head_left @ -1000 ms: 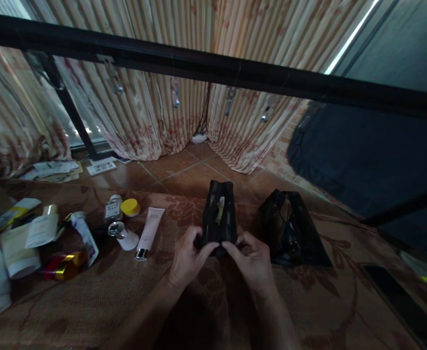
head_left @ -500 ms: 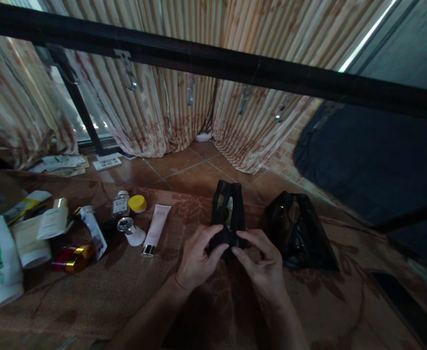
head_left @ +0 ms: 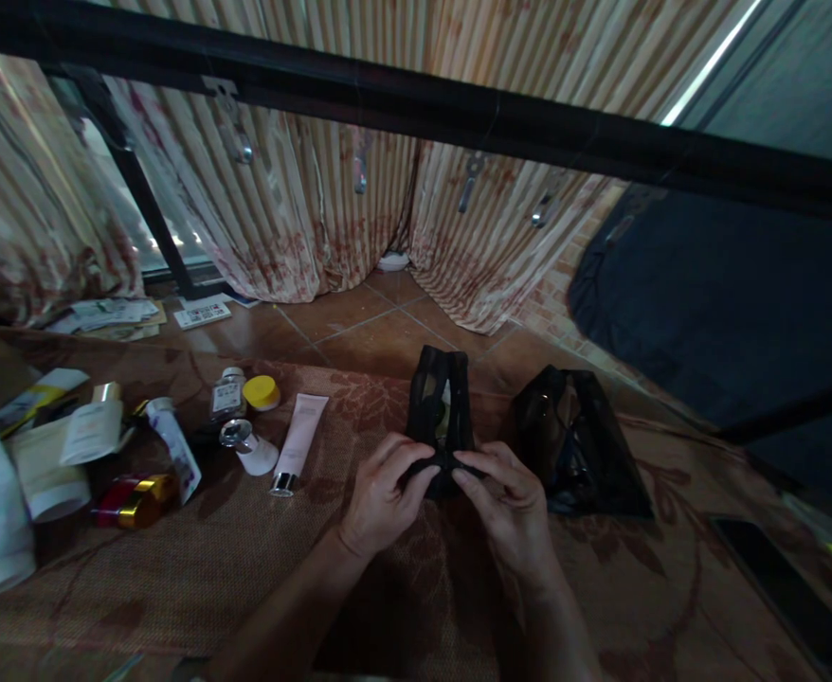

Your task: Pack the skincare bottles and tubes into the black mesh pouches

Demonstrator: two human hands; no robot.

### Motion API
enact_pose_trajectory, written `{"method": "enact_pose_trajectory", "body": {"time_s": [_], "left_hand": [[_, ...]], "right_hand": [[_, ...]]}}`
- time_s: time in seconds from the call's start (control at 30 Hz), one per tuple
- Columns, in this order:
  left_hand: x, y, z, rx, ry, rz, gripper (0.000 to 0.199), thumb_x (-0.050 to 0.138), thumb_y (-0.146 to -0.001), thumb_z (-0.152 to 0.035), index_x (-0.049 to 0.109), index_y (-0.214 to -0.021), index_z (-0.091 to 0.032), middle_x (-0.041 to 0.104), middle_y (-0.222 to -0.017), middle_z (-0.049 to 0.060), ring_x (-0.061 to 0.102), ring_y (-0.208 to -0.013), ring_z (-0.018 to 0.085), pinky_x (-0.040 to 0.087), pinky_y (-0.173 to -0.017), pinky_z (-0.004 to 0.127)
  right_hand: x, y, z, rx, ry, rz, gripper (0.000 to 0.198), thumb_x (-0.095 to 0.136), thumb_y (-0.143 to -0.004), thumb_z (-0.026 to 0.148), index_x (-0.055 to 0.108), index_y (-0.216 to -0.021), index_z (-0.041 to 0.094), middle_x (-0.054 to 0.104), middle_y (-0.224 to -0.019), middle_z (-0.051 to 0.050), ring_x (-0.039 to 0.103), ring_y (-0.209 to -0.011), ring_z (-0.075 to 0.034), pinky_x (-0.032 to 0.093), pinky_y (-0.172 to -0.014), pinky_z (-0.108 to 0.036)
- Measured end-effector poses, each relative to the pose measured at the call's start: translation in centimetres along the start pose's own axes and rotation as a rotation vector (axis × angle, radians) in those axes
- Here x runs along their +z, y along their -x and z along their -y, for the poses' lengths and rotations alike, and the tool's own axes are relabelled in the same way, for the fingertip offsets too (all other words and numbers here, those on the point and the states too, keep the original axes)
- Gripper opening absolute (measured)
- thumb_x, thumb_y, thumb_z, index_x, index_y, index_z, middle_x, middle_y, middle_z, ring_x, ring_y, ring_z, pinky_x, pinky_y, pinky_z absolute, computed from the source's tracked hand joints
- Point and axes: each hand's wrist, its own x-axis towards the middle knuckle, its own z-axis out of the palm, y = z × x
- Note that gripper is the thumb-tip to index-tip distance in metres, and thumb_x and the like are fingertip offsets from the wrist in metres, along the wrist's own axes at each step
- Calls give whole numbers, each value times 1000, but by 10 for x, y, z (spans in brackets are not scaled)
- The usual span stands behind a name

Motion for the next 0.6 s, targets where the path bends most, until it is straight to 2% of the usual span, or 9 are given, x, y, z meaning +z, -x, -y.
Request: {"method": "enact_pose_trajectory", "body": {"time_s": [0.2,0.4,0.47,0.6], "left_hand": [[5,1,2,-45,40,-53,7,64,-86,-18,70,-91,-18,60,-83,3,60,-77,12,50,-68,21],[8,2,6,-37,47,-71,11,67,-84,-18,71,-94,-20,60,-88,3,60,-79,11,52,-70,21],[8,3,7,-27,64,-66,15,67,-84,-18,70,-98,-21,61,-91,4,61,-82,12,52,-72,22],[9,4,5,-29,119,-41,19,65,-85,-16,69,-103,-21,60,-94,4,61,-85,13,53,-75,24]], "right_hand": [[4,1,-6,4,-5,-28,13,67,-86,27,74,-96,29,58,-93,-2,59,-86,-15,50,-73,-26],[3,1,-6,7,15,-25,17,66,-87,28,72,-103,29,59,-96,-3,60,-89,-15,51,-74,-27],[3,1,-3,-3,41,-40,22,68,-85,28,71,-106,31,58,-104,-4,59,-95,-16,52,-79,-29],[6,-1,1,-41,57,-60,25,69,-84,28,71,-109,34,47,-133,-4,54,-116,-21,50,-95,-38]]}}
